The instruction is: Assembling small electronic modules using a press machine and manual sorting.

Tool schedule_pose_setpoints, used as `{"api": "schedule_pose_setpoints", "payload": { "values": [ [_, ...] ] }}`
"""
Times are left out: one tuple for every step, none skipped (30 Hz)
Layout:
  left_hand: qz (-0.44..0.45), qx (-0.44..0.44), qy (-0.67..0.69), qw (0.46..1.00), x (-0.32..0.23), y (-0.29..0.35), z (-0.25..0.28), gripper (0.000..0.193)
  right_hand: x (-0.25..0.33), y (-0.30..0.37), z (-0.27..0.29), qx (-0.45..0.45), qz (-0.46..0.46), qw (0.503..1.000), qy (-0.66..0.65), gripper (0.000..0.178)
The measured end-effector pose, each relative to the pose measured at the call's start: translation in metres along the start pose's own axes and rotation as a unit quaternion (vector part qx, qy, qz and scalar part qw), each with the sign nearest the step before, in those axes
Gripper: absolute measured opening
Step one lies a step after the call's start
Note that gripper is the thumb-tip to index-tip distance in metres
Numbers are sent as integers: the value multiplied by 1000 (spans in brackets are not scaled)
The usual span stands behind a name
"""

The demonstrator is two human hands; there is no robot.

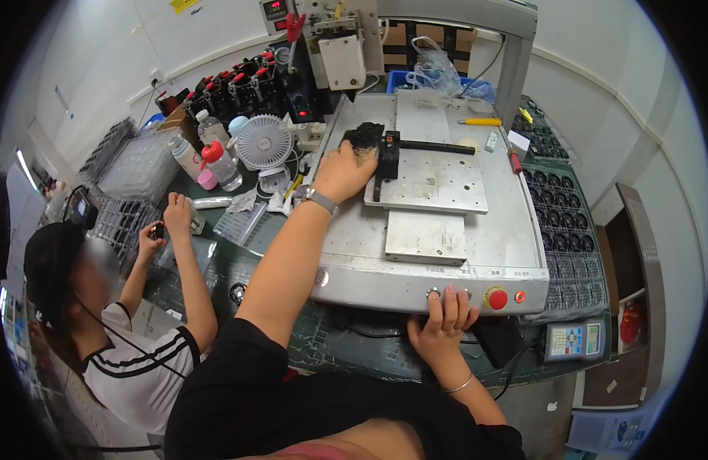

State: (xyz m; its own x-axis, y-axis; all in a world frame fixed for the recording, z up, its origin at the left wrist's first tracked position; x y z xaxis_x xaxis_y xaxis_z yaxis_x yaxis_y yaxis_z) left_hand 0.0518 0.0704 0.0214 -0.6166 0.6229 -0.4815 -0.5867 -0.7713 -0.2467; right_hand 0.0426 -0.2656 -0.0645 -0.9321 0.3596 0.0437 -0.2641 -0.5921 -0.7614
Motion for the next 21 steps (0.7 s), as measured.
{"api": "schedule_pose_setpoints", "payload": {
  "values": [
    [-11,-22,-2,1000,4,-1,3,78,4,0,-3,-3,0,1000,-1,76],
    [-12,-50,0,999,2,0,9,76,-1,-2,-2,-5,11,1000,-6,75],
    [-14,-47,26,998,-1,-2,10,73,-6,-5,1,-6,28,999,-20,75],
    [-40,-78,26,996,-5,-2,15,67,-7,-6,1,-8,21,1000,-9,75],
    [-34,-54,38,997,-13,1,22,68,-6,-6,1,-7,13,1000,-1,75],
    [-19,-64,61,996,-12,1,24,67,-5,-1,2,-3,4,1000,7,74],
    [-9,-70,69,995,-6,-4,19,64,-7,1,2,-2,4,1000,13,73],
    [4,-57,89,994,-4,-6,13,61,-11,3,1,-7,5,1000,22,72],
    [-33,-98,48,994,0,-9,11,60,-8,2,1,-15,12,1000,23,71],
    [-18,-131,57,990,6,-10,9,61,-5,0,1,-27,18,999,31,71],
    [24,-99,79,992,3,-9,4,64,-8,0,1,-32,15,998,48,71],
    [24,-99,96,990,-4,-8,-1,69,-7,1,5,-44,14,997,56,72],
    [23,-94,116,988,-8,-7,-5,74,-6,1,10,-53,10,996,69,73],
    [20,-90,109,990,-9,-2,-5,79,-6,5,11,-45,-1,996,71,74],
    [16,-93,102,990,-6,-1,-2,84,-1,3,7,-42,15,997,63,74],
    [16,-109,88,990,1,0,3,90,2,1,6,-47,19,997,65,70],
    [24,-112,94,989,6,1,3,90,3,1,7,-51,19,996,70,67],
    [25,-106,86,990,8,-1,5,90,3,0,4,-46,23,996,76,67],
    [20,-97,79,992,5,-2,8,90,2,-1,3,-46,23,995,86,67],
    [10,-83,69,994,-4,-1,7,89,1,-1,5,-57,27,994,91,67],
    [0,-77,77,994,-5,-1,8,89,3,0,7,-70,30,992,96,66]
  ]
}}
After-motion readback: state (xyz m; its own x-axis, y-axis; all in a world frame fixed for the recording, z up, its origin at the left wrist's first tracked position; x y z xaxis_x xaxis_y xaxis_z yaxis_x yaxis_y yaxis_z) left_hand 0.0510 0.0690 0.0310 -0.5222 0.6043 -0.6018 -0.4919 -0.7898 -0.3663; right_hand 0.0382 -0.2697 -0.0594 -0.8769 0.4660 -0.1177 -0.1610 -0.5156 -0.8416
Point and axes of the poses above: each hand's wrist, its own y-axis away from the middle knuckle, its own z-axis out of the back of the hand, x = y × z, the point moved 9 cm from there along -y, towards the middle knuckle, and after that the axes turned 1 degree about -z, right-handed, at the moved point
